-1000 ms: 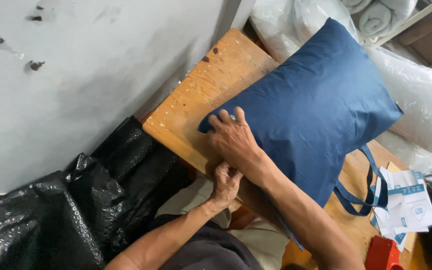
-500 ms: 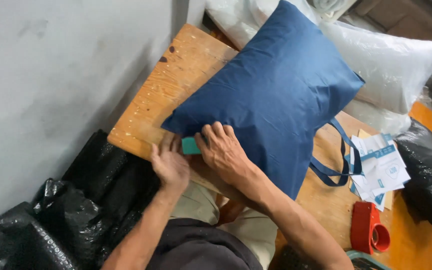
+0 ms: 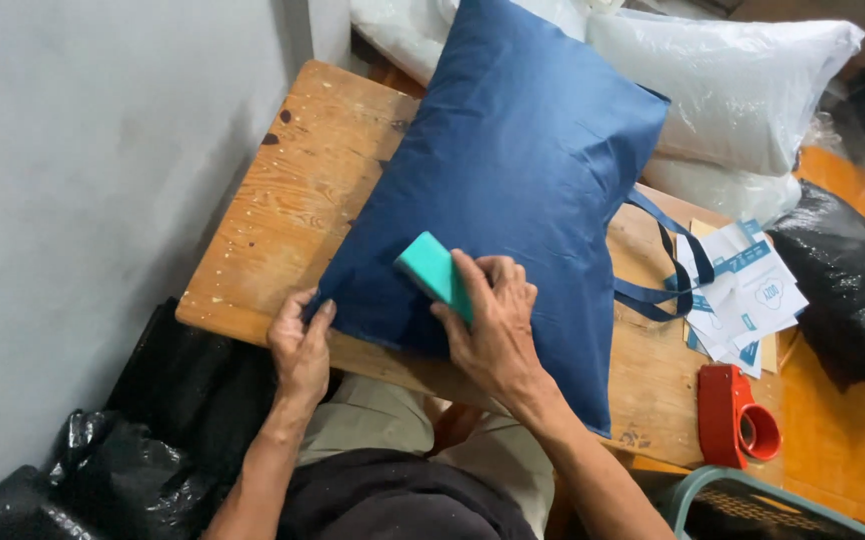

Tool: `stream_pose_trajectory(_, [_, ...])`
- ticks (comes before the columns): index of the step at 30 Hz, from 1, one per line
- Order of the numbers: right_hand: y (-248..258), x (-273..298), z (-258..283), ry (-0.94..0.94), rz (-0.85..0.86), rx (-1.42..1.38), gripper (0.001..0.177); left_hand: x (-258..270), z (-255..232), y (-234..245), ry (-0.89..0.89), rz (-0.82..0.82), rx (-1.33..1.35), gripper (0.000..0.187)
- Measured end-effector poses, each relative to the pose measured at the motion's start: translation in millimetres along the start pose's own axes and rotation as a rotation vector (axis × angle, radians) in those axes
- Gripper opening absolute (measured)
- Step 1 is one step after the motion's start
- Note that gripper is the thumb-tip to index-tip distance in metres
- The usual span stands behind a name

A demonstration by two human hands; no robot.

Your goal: Cleaning the surface of a blue fabric bag using a green cleaning block at a workshop table.

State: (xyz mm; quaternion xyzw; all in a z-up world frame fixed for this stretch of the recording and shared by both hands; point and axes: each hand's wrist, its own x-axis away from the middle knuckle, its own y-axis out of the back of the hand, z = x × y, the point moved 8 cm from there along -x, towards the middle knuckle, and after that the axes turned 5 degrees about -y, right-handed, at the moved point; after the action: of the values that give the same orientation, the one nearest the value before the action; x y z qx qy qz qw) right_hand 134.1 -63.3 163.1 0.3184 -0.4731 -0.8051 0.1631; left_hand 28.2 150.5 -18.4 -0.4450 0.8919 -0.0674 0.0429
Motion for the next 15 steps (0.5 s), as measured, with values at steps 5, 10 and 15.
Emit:
stream_pose_trajectory(5, [19.0, -0.9, -58.0, -0.355, -0.197, -0.068, 0.053, 61.5, 4.2, 37.9, 0.121, 0.09, -0.095, 0.013])
stream_pose_trajectory(10, [10.5, -5.7, -56.3, -0.347, -0.238, -0.108, 0.052, 112.7, 12.5, 42.5, 0.284, 0.583, -0.096, 0.031])
stream_pose_trajectory(15, [-7.8, -39.2, -53.4, 0.234, -0.148, -0.169, 0.051, 65.4, -10.0, 29.4, 0.322, 0.35, 0.121, 0.056])
